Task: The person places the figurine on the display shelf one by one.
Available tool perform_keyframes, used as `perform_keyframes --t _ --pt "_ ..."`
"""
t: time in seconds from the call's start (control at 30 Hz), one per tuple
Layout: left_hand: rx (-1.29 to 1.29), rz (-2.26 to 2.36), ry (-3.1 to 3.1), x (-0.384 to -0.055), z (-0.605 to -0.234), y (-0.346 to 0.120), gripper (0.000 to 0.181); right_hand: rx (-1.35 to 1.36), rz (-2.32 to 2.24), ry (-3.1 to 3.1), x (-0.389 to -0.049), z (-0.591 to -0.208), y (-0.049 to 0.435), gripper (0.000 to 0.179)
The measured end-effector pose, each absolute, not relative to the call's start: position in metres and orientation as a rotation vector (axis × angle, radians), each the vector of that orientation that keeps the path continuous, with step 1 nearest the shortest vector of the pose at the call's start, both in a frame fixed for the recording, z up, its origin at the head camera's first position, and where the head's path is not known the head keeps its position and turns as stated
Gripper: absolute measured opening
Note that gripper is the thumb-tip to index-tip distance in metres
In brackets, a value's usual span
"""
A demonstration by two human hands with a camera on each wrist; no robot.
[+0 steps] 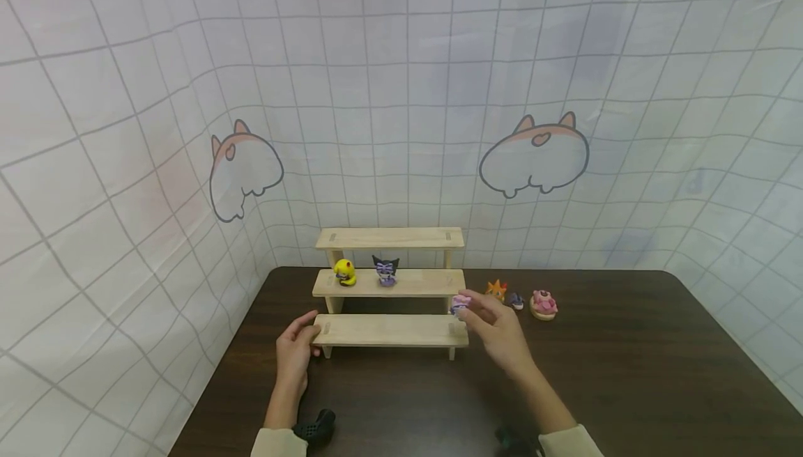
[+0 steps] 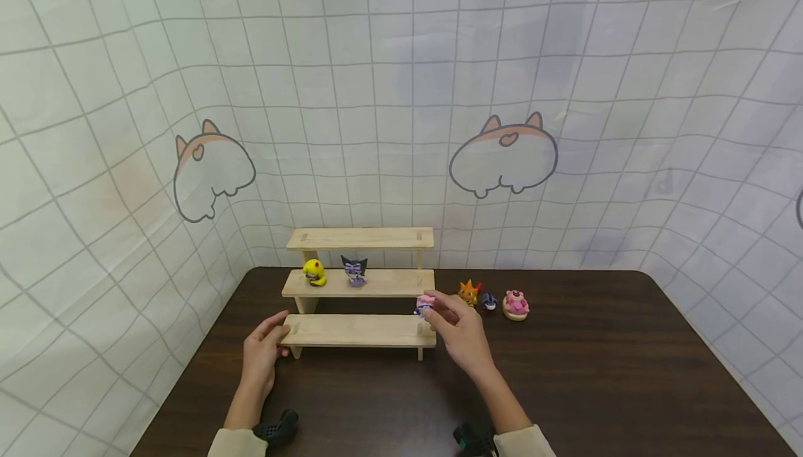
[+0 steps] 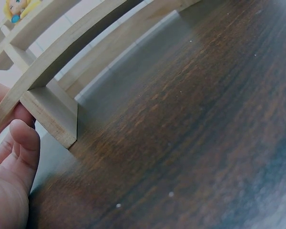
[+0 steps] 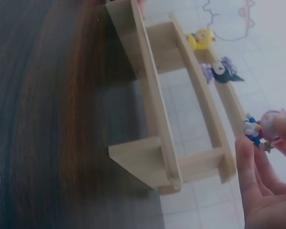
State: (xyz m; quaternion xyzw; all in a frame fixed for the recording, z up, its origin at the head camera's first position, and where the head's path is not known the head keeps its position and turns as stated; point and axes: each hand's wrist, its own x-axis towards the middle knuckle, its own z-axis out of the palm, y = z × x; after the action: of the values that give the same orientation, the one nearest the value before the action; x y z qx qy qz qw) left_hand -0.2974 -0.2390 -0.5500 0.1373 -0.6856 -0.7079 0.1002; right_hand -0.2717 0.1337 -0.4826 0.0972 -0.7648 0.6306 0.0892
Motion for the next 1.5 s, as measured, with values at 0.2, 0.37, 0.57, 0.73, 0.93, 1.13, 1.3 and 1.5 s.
perform_keyframes --t 0.2,0.37,0.57,0.73,0.93,1.13,1.3,1.5 --pt "0.404 -2.079 -2.024 -0.296 -0.549 -0.237 0.04 0.289 1.894 -2.239 -0.273 -0.483 0.127 0.041" --pt "0.402 -2.078 -2.024 -0.296 -0.548 -0.235 0.039 0.279 1.919 -2.21 -0.277 -0.48 0.122 0.042" --pt "0.409 -2.088 -2.029 -0.296 -0.549 -0.236 0.04 0.296 1.935 -2.206 -0.289 -0.474 0.116 0.042" --pt "0.415 -2.099 -2.019 -0.297 -0.55 -0.238 0.041 0.3 1.901 -2.25 -0.303 -0.465 0.114 0.04" --pt "0.42 -2.099 -2.011 -0.298 -0.55 -0.24 0.041 0.281 1.749 -2.351 -0.316 -0.457 0.111 0.04" --pt "0.42 -2.097 -2.017 -0.296 -0.549 -0.24 0.041 0.258 1.648 -2.422 -0.33 -0.459 0.109 0.041" --pt "0.414 -2.099 -2.018 -0.296 -0.548 -0.239 0.041 0.254 1.707 -2.428 -0.336 -0.459 0.108 0.043" --pt "0.411 -2.096 -2.017 -0.298 -0.549 -0.239 0.041 0.252 1.667 -2.45 -0.342 -0.457 0.105 0.042"
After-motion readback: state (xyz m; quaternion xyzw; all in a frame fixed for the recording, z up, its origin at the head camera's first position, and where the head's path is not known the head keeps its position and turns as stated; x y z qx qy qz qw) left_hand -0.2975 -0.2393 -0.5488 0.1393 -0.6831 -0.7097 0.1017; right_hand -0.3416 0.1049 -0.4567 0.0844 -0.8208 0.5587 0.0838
